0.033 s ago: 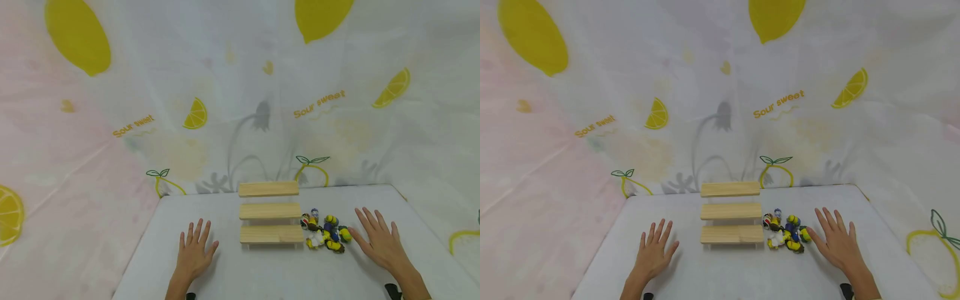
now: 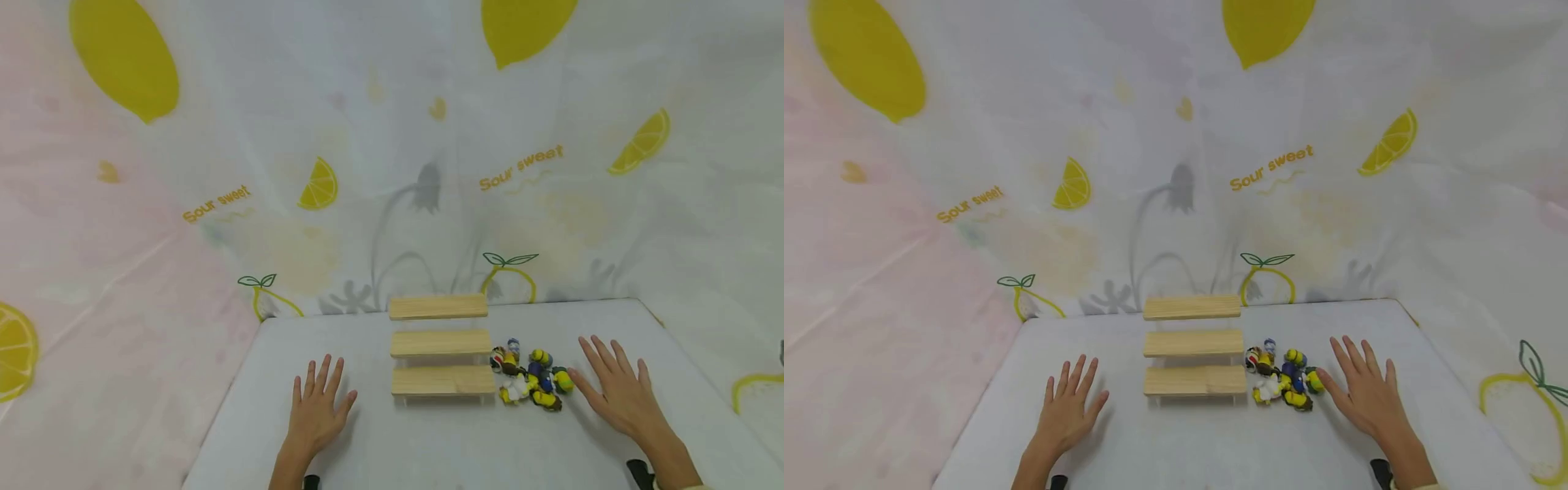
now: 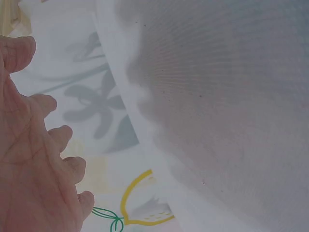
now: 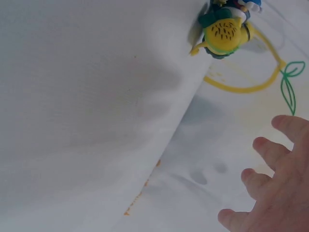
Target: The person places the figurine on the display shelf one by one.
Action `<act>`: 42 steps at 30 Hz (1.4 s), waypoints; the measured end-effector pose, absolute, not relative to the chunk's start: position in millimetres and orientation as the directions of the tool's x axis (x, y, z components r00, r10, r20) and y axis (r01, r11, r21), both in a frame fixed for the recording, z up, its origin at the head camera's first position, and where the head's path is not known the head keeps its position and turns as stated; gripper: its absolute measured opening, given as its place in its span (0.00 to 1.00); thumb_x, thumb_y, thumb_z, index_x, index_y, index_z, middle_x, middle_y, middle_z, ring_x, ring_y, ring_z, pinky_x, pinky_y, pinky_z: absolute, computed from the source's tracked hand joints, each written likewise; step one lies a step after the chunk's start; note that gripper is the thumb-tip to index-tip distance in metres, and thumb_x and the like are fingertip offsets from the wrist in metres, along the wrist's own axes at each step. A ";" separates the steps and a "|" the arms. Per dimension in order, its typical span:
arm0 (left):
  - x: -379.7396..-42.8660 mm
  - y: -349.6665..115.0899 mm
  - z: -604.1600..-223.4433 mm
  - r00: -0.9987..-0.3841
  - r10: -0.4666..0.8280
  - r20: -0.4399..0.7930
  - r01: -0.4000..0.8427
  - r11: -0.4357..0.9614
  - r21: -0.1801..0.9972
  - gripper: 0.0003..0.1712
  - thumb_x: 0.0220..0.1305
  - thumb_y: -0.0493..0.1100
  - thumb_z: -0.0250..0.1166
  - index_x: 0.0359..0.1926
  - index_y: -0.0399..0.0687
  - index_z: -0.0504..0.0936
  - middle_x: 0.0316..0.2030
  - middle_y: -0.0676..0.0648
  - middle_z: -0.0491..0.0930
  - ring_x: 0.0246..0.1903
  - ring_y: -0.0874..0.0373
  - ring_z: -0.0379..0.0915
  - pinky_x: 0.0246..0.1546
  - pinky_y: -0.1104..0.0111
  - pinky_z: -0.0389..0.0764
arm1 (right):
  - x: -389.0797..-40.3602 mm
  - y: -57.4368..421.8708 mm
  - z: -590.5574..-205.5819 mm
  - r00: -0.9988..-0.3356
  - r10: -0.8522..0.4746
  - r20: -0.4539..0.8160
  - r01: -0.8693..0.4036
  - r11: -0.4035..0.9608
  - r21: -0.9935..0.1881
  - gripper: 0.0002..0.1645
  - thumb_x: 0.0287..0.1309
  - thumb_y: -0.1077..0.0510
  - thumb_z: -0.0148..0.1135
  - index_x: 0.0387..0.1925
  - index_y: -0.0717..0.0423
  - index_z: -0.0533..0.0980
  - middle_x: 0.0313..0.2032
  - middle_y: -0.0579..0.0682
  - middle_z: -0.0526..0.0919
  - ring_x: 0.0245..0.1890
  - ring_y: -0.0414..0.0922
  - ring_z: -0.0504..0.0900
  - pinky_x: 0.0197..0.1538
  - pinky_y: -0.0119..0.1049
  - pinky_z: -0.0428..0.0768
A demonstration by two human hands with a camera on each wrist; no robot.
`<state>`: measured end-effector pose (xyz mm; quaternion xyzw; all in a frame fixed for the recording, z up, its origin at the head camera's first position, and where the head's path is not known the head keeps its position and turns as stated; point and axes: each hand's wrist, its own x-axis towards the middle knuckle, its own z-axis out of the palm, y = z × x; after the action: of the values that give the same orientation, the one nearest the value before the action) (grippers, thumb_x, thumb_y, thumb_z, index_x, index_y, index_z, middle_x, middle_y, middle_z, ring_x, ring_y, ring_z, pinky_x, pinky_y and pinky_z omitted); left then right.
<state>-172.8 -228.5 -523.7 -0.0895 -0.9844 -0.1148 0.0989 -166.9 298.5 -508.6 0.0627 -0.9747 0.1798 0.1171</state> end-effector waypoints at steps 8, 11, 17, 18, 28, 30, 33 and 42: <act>-174.8 -227.6 -523.9 -0.965 0.156 0.213 0.206 0.949 0.238 0.41 0.72 0.66 0.49 0.76 0.49 0.58 0.75 0.39 0.52 0.73 0.34 0.40 0.68 0.35 0.40 | -168.1 295.2 -508.3 -0.966 -0.082 0.245 -0.167 0.922 -0.350 0.45 0.71 0.38 0.50 0.78 0.55 0.48 0.72 0.68 0.53 0.72 0.69 0.42 0.61 0.78 0.35; -176.5 -227.8 -523.5 -0.966 0.164 0.199 0.210 0.947 0.241 0.41 0.72 0.66 0.49 0.76 0.49 0.57 0.75 0.40 0.51 0.73 0.35 0.39 0.68 0.36 0.39 | -167.8 293.8 -508.5 -0.969 -0.080 0.232 -0.162 0.920 -0.357 0.46 0.71 0.38 0.49 0.78 0.55 0.47 0.72 0.68 0.53 0.72 0.69 0.42 0.61 0.79 0.35; -180.4 -225.8 -523.6 -0.967 0.167 0.191 0.212 0.946 0.244 0.41 0.72 0.67 0.48 0.77 0.51 0.56 0.75 0.41 0.50 0.74 0.35 0.37 0.69 0.36 0.39 | -169.9 292.4 -507.3 -0.971 -0.096 0.217 -0.174 0.910 -0.376 0.45 0.71 0.39 0.49 0.78 0.55 0.47 0.72 0.68 0.52 0.72 0.69 0.40 0.60 0.79 0.34; -181.4 -224.8 -523.5 -0.967 0.169 0.189 0.214 0.945 0.248 0.41 0.72 0.67 0.48 0.77 0.52 0.56 0.75 0.41 0.50 0.74 0.36 0.36 0.69 0.37 0.38 | -170.2 292.6 -507.2 -0.972 -0.095 0.217 -0.173 0.911 -0.375 0.45 0.71 0.39 0.49 0.78 0.55 0.47 0.72 0.68 0.53 0.72 0.70 0.41 0.60 0.79 0.35; -188.5 -215.1 -522.8 -0.960 0.198 0.200 0.248 0.933 0.263 0.39 0.72 0.66 0.48 0.76 0.55 0.58 0.75 0.42 0.52 0.74 0.36 0.35 0.69 0.37 0.37 | -168.2 297.5 -507.4 -0.975 -0.085 0.208 -0.161 0.909 -0.385 0.45 0.72 0.39 0.48 0.78 0.54 0.45 0.71 0.72 0.54 0.72 0.70 0.40 0.59 0.80 0.36; -189.9 -214.0 -520.9 -0.954 0.211 0.215 0.266 0.923 0.276 0.38 0.72 0.66 0.48 0.76 0.57 0.59 0.75 0.42 0.53 0.74 0.36 0.36 0.69 0.37 0.39 | -168.0 297.7 -506.5 -0.976 -0.083 0.200 -0.157 0.908 -0.389 0.45 0.72 0.39 0.48 0.78 0.55 0.45 0.71 0.72 0.54 0.72 0.70 0.40 0.59 0.80 0.35; -193.4 -212.4 -518.8 -0.945 0.227 0.234 0.298 0.893 0.337 0.37 0.72 0.65 0.50 0.75 0.58 0.61 0.74 0.43 0.54 0.74 0.36 0.38 0.68 0.35 0.40 | -167.7 296.9 -505.5 -0.979 -0.080 0.188 -0.151 0.904 -0.400 0.45 0.72 0.39 0.48 0.78 0.56 0.46 0.71 0.72 0.53 0.72 0.70 0.39 0.59 0.80 0.34; -208.7 -207.9 -522.0 -0.939 0.269 0.212 0.342 0.698 0.629 0.33 0.70 0.61 0.57 0.72 0.59 0.67 0.74 0.43 0.56 0.73 0.35 0.38 0.65 0.30 0.36 | -169.3 291.5 -505.7 -0.976 -0.082 0.201 -0.162 0.893 -0.420 0.44 0.72 0.40 0.49 0.78 0.55 0.47 0.71 0.71 0.54 0.72 0.70 0.40 0.60 0.80 0.34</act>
<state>-208.7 -207.9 -522.0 -0.1661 -0.9201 -0.3510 0.0521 -169.3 291.5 -505.7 0.0631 -0.9688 0.2224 0.0895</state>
